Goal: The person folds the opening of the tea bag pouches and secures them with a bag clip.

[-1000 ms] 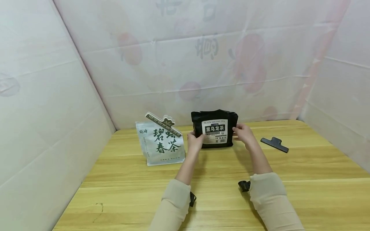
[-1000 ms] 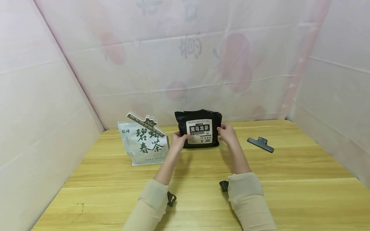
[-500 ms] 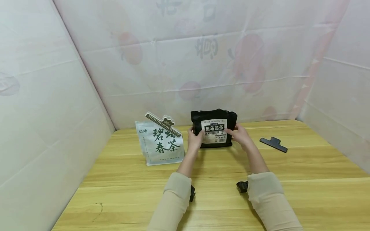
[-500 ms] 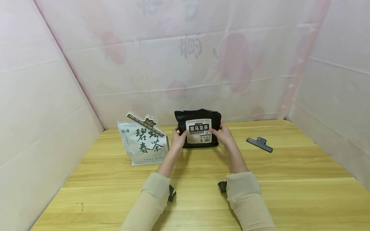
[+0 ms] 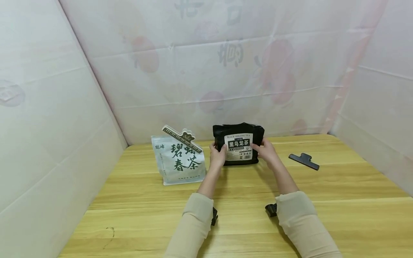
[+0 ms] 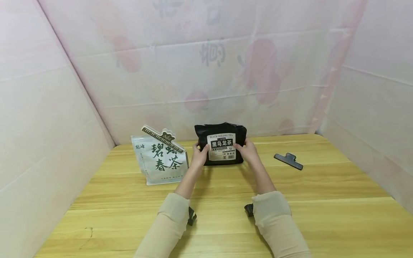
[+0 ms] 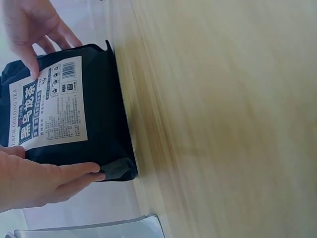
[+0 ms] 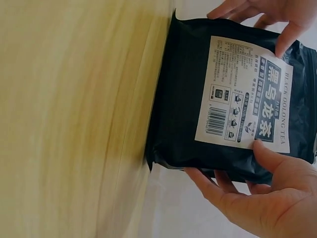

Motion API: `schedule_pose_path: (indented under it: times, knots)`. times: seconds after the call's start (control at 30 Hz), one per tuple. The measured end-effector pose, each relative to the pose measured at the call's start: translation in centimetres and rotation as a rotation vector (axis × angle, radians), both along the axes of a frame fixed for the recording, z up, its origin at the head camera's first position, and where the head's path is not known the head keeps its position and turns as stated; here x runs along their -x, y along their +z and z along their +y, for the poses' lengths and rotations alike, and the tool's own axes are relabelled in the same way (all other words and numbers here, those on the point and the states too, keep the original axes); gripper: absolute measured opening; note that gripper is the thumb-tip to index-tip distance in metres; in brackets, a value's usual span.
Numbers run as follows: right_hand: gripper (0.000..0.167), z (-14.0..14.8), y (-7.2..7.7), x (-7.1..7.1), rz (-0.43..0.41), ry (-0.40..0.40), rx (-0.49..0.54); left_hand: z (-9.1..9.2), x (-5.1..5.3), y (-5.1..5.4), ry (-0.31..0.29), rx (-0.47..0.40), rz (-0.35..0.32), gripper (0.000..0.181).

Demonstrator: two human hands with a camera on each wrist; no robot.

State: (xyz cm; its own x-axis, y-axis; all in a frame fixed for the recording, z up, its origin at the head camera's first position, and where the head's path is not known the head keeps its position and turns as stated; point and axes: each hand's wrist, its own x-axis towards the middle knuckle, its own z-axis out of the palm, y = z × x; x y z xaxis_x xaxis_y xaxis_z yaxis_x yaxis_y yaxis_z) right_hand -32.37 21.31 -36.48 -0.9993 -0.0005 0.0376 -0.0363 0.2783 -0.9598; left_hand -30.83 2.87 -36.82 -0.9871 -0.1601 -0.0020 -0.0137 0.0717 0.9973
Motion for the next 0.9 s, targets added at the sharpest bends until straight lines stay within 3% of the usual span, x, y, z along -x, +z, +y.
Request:
schedule_pose_path:
  times: [0.53, 0.77, 0.9]
  knots:
    - [0.05, 0.0, 0.3, -1.1, -0.004, -0.003, 0.011, -0.2, -1.0, -0.1, -0.075, 0.028, -0.03, 0.06]
    - [0.049, 0.1, 0.8, -1.9, -0.038, 0.011, -0.005, -0.9, -1.9, 0.5, -0.101, 0.082, -0.048, 0.059]
    - [0.05, 0.1, 0.9, -2.2, -0.043, 0.025, -0.005, -1.5, -2.3, 0.9, -0.154, 0.103, -0.056, 0.061]
